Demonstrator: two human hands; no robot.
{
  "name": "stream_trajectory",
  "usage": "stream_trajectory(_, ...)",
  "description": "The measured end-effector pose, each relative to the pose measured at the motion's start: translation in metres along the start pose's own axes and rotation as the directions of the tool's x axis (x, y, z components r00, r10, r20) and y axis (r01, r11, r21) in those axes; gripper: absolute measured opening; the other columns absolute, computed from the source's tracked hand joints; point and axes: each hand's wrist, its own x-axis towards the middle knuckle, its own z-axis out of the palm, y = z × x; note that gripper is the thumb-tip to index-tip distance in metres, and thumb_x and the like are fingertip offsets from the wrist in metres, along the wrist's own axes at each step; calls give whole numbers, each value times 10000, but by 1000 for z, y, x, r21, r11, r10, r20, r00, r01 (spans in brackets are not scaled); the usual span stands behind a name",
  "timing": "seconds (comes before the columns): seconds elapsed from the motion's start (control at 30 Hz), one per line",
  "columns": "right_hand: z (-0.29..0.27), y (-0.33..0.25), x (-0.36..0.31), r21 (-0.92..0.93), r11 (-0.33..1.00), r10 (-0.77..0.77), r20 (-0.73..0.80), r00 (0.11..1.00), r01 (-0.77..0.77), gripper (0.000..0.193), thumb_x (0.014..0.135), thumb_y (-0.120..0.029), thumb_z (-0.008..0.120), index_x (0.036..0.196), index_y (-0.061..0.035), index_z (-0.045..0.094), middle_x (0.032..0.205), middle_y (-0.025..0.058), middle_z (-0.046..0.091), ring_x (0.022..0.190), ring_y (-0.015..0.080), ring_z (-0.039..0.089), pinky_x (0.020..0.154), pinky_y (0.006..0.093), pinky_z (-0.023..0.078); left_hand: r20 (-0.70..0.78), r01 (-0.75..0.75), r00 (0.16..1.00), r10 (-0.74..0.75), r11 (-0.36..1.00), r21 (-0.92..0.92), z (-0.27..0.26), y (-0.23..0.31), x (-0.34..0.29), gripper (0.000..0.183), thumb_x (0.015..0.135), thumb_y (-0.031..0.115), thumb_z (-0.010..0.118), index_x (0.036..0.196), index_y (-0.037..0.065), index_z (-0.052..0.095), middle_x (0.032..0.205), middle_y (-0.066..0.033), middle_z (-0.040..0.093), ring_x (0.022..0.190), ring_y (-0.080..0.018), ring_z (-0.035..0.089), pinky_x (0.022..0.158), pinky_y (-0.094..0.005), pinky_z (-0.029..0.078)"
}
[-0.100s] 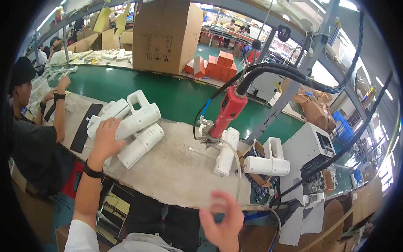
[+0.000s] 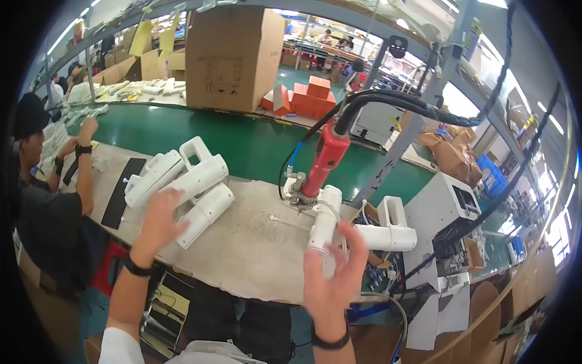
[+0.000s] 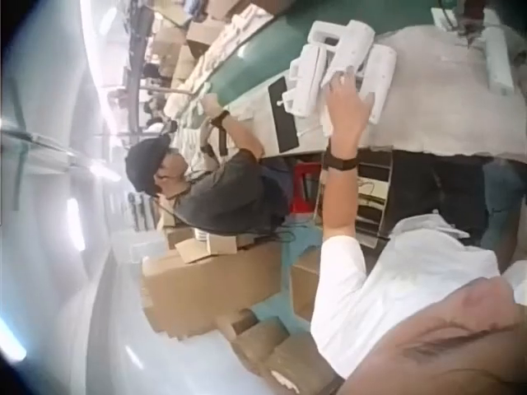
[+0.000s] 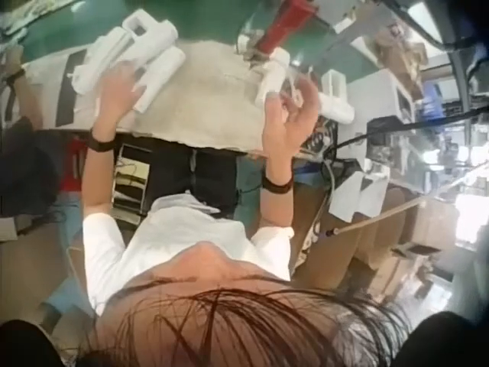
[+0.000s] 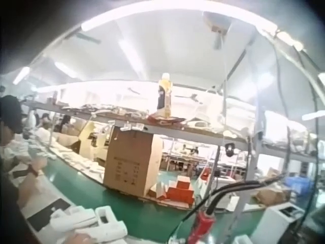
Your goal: Assembling internal components into white plastic housings using an electric screwdriver on a factory assembly line.
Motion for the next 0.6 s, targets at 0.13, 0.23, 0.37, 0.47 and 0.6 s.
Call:
stream_trajectory(0.13,36,16,75,-274,946,-237,-230,944,171,615,777,-81,718,1302,-3,409,1308,108,423,1117,208,489,942,349,405,92,-208,969,228,961,-185,13,85,7,696,658,231,769,1281,77,502,1272,-181,483,1159,-362,458,987,-431,398)
stream_trajectory(0.23,46,23,98,65,983,-156,-202,967,172,577,787,-115,739,1268,7,443,1202,114,508,1029,187,542,884,328,441,137,-189,963,233,942,-277,30,110,25,674,678,233,751,1277,56,498,1299,-198,476,1195,-378,445,1011,-431,389)
stream_trajectory(0.37,24,29,97,79,994,76,-40,996,-73,389,809,-71,695,1148,5,520,913,72,604,782,144,601,704,274,491,192,-266,920,341,904,-335,74,141,59,633,708,208,711,1274,33,489,1365,-203,445,1224,-398,432,1016,-428,393)
stream_trajectory(0.47,4,27,81,172,984,-27,-100,995,44,335,812,-22,627,1130,-3,524,814,71,601,630,140,589,562,240,470,202,-362,892,404,907,-216,124,160,88,555,756,153,633,1273,19,481,1382,-196,440,1226,-401,437,1021,-446,383)
stream_trajectory(0.6,-24,-6,59,308,939,164,1,986,-156,384,775,10,574,1150,16,490,700,97,558,522,144,540,420,241,383,3,-471,881,472,880,-62,182,177,110,435,786,113,570,1210,27,534,1270,-172,533,1158,-373,494,1002,-473,384)
